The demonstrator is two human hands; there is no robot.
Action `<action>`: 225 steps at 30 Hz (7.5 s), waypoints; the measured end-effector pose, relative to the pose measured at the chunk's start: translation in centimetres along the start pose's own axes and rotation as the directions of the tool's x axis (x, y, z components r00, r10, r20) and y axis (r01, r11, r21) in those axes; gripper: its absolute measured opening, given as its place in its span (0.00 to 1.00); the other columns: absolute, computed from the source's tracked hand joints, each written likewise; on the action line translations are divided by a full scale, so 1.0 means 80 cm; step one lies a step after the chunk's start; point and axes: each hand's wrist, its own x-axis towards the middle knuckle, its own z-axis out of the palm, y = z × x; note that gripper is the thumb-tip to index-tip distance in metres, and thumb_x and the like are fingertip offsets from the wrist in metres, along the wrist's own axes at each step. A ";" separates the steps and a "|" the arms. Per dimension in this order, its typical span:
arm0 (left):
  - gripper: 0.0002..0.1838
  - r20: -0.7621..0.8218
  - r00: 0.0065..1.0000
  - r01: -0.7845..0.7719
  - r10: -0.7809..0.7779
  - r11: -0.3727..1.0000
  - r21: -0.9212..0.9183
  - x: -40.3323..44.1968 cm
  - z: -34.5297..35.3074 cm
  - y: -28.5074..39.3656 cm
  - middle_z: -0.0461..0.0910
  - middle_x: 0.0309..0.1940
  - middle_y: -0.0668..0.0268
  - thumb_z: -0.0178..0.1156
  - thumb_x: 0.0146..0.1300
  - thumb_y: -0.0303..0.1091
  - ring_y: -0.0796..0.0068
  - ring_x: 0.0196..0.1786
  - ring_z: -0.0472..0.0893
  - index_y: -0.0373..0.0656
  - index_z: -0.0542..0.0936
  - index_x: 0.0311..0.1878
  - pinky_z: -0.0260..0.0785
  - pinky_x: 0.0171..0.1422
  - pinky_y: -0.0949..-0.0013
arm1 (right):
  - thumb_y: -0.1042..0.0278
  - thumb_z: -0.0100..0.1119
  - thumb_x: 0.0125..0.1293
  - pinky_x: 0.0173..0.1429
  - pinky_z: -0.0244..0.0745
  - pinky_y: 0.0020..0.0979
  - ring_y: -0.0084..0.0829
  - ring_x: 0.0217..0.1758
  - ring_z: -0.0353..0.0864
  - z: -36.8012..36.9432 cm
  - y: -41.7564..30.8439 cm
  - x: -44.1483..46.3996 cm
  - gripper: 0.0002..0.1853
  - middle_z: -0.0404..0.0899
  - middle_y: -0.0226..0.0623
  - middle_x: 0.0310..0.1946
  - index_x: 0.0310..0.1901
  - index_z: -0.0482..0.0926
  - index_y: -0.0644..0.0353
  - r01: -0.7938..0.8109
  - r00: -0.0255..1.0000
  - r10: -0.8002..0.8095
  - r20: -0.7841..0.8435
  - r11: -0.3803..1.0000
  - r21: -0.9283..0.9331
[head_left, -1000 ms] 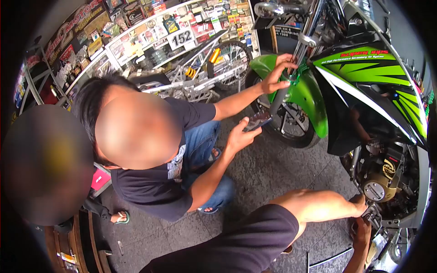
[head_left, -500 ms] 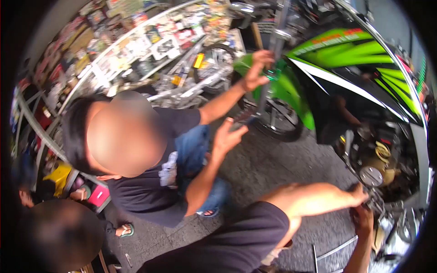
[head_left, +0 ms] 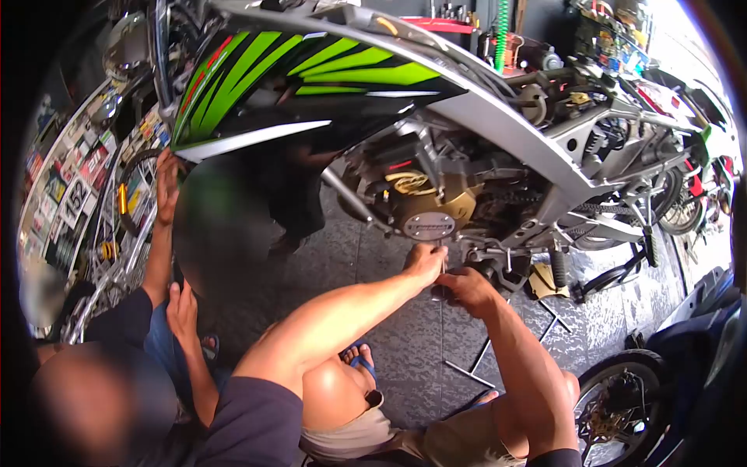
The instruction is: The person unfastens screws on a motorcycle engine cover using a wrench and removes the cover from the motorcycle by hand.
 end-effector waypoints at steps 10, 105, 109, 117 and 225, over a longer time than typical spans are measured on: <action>0.16 0.032 0.999 0.030 -0.029 0.999 -0.018 0.003 0.002 -0.005 0.79 0.27 0.68 0.55 0.70 0.43 0.77 0.29 0.75 0.39 0.80 0.34 0.67 0.34 0.70 | 0.62 0.65 0.57 0.28 0.66 0.26 0.23 0.25 0.76 -0.006 0.002 0.012 0.13 0.82 0.37 0.26 0.31 0.82 0.66 0.058 0.996 -0.069 -0.054 0.984 -0.171; 0.18 0.148 0.979 0.202 -0.139 0.619 -0.759 -0.037 -0.126 0.037 0.69 0.23 0.74 0.53 0.67 0.52 0.81 0.24 0.68 0.47 0.71 0.33 0.63 0.27 0.76 | 0.61 0.52 0.67 0.25 0.64 0.25 0.26 0.22 0.70 0.062 -0.021 0.088 0.09 0.70 0.30 0.22 0.38 0.73 0.57 0.280 0.951 -0.009 -0.310 0.455 0.846; 0.22 -0.017 0.982 0.130 -0.191 0.729 -0.673 -0.037 -0.112 0.057 0.66 0.20 0.76 0.59 0.65 0.57 0.84 0.20 0.65 0.49 0.69 0.31 0.56 0.22 0.78 | 0.65 0.52 0.66 0.23 0.64 0.25 0.26 0.20 0.69 0.056 -0.003 0.105 0.06 0.69 0.30 0.22 0.37 0.71 0.58 0.347 0.924 -0.075 -0.376 0.579 0.738; 0.12 -0.044 0.971 0.153 -0.234 0.754 -0.638 -0.034 -0.109 0.059 0.67 0.21 0.70 0.46 0.68 0.41 0.82 0.17 0.63 0.45 0.68 0.31 0.54 0.18 0.74 | 0.71 0.53 0.64 0.20 0.64 0.26 0.24 0.18 0.68 0.052 0.000 0.112 0.05 0.67 0.29 0.21 0.32 0.68 0.57 0.401 0.913 -0.122 -0.390 0.455 0.795; 0.28 0.700 0.714 -0.476 -0.027 0.714 0.513 -0.245 -0.001 0.181 0.77 0.51 0.50 0.58 0.65 0.48 0.50 0.52 0.79 0.35 0.71 0.60 0.72 0.55 0.55 | 0.47 0.51 0.68 0.29 0.71 0.31 0.28 0.24 0.74 -0.148 0.244 0.150 0.14 0.72 0.29 0.24 0.33 0.72 0.47 0.729 0.639 0.146 -0.755 0.197 0.655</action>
